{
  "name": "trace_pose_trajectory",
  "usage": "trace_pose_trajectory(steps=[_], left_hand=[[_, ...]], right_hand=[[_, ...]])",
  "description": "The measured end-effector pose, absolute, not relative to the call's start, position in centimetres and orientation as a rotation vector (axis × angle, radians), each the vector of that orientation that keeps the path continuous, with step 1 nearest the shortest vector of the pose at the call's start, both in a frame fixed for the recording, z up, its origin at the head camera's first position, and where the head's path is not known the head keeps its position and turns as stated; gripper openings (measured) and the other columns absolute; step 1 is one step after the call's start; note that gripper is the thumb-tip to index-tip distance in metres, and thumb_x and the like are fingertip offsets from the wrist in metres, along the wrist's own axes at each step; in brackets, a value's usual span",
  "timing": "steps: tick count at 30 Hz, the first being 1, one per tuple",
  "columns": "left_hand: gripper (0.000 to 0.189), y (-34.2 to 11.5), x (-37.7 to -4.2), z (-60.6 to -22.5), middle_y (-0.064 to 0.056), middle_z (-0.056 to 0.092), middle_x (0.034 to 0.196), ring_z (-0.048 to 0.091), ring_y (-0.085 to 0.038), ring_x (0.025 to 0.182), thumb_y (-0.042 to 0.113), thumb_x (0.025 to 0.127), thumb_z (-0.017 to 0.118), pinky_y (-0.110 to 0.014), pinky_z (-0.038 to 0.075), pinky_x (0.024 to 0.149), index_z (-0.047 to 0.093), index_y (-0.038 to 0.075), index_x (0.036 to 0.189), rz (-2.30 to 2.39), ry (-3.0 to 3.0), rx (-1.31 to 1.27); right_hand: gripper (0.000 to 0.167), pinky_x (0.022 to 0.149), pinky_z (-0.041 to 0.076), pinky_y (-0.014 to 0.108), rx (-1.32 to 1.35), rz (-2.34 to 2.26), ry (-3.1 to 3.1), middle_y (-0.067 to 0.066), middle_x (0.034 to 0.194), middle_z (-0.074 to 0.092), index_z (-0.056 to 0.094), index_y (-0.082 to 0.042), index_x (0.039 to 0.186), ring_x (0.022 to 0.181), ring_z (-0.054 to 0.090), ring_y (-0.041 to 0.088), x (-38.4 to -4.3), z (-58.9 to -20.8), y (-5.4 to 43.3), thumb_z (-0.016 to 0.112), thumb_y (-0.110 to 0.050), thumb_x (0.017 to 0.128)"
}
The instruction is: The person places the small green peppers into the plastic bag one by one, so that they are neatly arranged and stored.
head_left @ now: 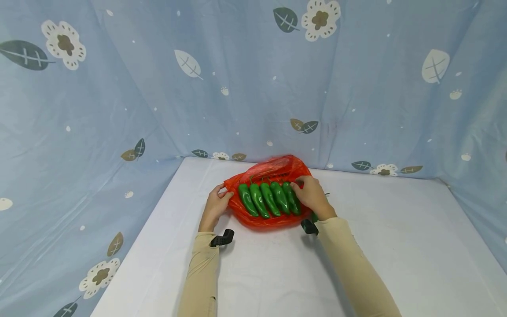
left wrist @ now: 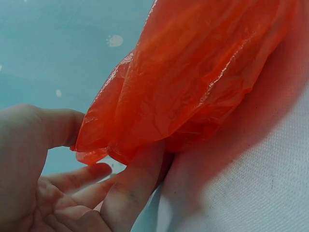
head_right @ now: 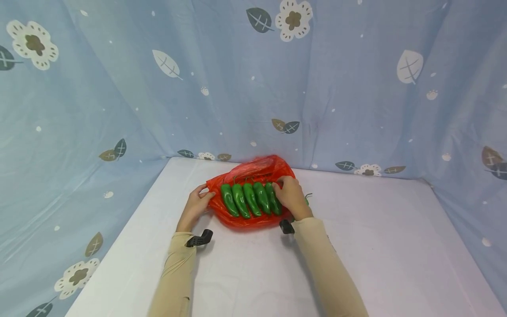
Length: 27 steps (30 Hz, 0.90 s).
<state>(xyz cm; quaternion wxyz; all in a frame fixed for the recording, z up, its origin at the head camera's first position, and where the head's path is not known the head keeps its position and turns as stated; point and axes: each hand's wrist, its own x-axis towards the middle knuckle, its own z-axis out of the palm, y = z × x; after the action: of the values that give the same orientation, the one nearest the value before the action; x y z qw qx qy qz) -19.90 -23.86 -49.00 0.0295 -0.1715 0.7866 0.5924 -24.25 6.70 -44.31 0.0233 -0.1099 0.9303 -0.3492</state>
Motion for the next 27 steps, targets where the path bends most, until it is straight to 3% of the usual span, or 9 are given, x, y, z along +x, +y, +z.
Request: trace_pose_trajectory(steps=[9, 17, 27], left_hand=[[0.059, -23.8, -19.9, -48.9, -0.021, 0.062, 0.145, 0.069, -0.029, 0.118, 0.027, 0.102, 0.058, -0.03, 0.058, 0.087, 0.041, 0.012, 0.157, 1.825, 2.421, -0.53], [0.059, -23.8, -19.8, -48.9, -0.024, 0.063, 0.142, 0.07, -0.027, 0.111, 0.024, 0.102, 0.059, -0.024, 0.056, 0.08, 0.042, 0.01, 0.156, 1.848, 2.431, -0.506], [0.059, -23.8, -19.8, -49.0, -0.024, 0.061, 0.144, 0.068, -0.031, 0.119, 0.025, 0.102, 0.059, -0.026, 0.056, 0.084, 0.042, 0.01, 0.156, 1.847, 2.438, -0.501]], right_hand=[[0.035, 0.091, 0.059, 0.054, -0.381, -1.223, 2.929, 0.025, 0.123, 0.072, 0.068, 0.007, 0.126, 0.102, 0.07, 0.038, -23.2, -42.9, 8.6, 0.06, -0.018, 0.103], [0.037, 0.082, 0.063, 0.051, -0.36, -1.318, 2.941, 0.024, 0.122, 0.072, 0.068, 0.005, 0.127, 0.099, 0.073, 0.039, -22.2, -41.6, 10.4, 0.059, -0.021, 0.104], [0.038, 0.086, 0.062, 0.054, -0.28, -1.331, 2.966, 0.028, 0.124, 0.07, 0.066, 0.006, 0.13, 0.104, 0.071, 0.043, -20.7, -41.0, 12.3, 0.057, -0.021, 0.105]])
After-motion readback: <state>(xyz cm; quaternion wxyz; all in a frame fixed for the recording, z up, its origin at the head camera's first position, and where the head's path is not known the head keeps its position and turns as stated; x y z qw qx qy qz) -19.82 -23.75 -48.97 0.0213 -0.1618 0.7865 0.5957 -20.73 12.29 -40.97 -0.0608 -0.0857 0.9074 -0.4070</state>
